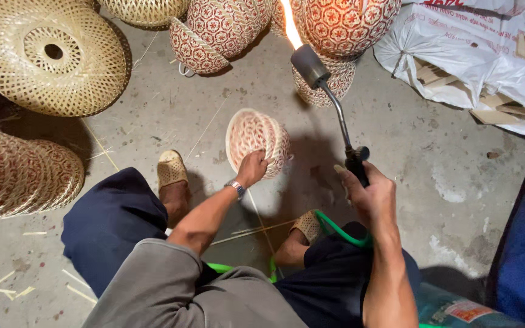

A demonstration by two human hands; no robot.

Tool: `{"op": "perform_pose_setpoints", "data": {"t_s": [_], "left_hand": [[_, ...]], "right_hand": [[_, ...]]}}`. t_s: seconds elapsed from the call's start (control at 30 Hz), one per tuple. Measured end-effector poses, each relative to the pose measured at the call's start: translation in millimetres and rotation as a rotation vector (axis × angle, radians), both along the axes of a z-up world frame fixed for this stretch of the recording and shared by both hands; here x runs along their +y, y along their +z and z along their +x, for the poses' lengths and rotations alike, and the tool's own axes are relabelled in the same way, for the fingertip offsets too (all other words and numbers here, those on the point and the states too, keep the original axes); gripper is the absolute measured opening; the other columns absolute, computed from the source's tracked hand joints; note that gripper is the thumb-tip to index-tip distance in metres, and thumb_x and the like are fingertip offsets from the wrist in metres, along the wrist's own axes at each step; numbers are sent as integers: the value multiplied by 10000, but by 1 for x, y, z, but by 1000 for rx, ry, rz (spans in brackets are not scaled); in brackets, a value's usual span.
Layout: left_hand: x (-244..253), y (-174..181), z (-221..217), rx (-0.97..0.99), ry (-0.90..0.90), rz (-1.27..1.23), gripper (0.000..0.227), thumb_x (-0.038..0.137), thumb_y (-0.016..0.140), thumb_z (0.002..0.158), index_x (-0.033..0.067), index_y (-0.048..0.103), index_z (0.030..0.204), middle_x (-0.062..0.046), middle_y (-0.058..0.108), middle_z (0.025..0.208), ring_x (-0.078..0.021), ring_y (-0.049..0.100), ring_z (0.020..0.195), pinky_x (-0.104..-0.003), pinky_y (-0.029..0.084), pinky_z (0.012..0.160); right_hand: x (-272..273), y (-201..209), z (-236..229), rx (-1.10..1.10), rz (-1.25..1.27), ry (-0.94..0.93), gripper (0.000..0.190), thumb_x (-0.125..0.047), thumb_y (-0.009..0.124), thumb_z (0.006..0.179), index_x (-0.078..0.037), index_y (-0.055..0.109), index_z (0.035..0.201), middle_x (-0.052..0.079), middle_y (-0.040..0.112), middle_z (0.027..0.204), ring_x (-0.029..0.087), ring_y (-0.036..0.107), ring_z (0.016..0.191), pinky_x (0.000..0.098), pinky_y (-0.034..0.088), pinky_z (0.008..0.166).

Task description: The person sits on the floor and uses a handheld blowtorch to apply heat to the exterior and interior surfaces of woven baskets. They rotate the baskets to ensure even coverage and stack the treated items into a pile.

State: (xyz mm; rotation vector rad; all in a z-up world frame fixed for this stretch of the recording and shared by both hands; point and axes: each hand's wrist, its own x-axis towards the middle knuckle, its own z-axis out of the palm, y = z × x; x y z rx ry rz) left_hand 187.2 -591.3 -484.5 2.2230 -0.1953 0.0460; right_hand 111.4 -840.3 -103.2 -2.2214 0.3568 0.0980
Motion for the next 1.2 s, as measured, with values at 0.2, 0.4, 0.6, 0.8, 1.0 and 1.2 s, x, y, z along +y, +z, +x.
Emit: {"op": "perform_pose_setpoints", "data": {"t_s": [0.2, 0.4, 0.6, 0.8, 1.0, 1.2], "left_hand": [[-40, 50, -59, 373, 361, -820, 391, 191, 743, 970, 55, 524, 676, -21, 488, 630, -110, 456, 553, -331, 399, 491], [-60, 131, -95, 434, 298, -1232, 305, 120, 690, 992, 74, 569, 716, 25, 554, 681, -62, 513, 571, -261, 463, 513], [-50, 176, -133, 261, 78, -920, 203, 107, 653, 971, 47, 613, 782, 37, 547, 693, -40, 460, 634, -249, 403, 544], [-37, 157, -146, 150, 105, -756, 361, 109, 691, 969, 45, 479, 685, 70, 409, 646, -46, 350, 635, -280, 320, 524], [-28, 169, -156, 284, 195, -773, 351, 126, 686, 966, 54, 526, 662, 46, 469, 581, -67, 414, 537, -264, 340, 471], [29, 204, -138, 210, 213, -771, 227, 170, 623, 1042, 48, 641, 851, 4, 590, 724, -88, 508, 619, -254, 416, 525]], "right_hand": [[14, -38, -4, -309, -101, 181, 558, -448, 826, 862, 31, 689, 1113, 157, 737, 885, 247, 720, 796, 372, 559, 720], [44, -98, -5, -381, -278, 199, 713, -578, 851, 802, 25, 646, 1124, 207, 728, 924, 385, 715, 840, 458, 559, 738], [64, -133, -6, -448, -457, 219, 845, -694, 858, 734, 29, 577, 1069, 242, 680, 898, 441, 678, 808, 513, 536, 686], [67, -161, -9, -505, -468, 222, 750, -615, 856, 764, -2, 530, 1048, 225, 651, 892, 442, 662, 797, 529, 524, 674], [52, -191, -8, -508, -489, 226, 617, -509, 824, 800, -11, 563, 1056, 212, 663, 869, 439, 668, 746, 526, 526, 641], [5, -166, -2, -518, -318, 125, 423, -371, 714, 998, 24, 590, 1087, 215, 688, 857, 398, 697, 724, 488, 538, 658]]}}
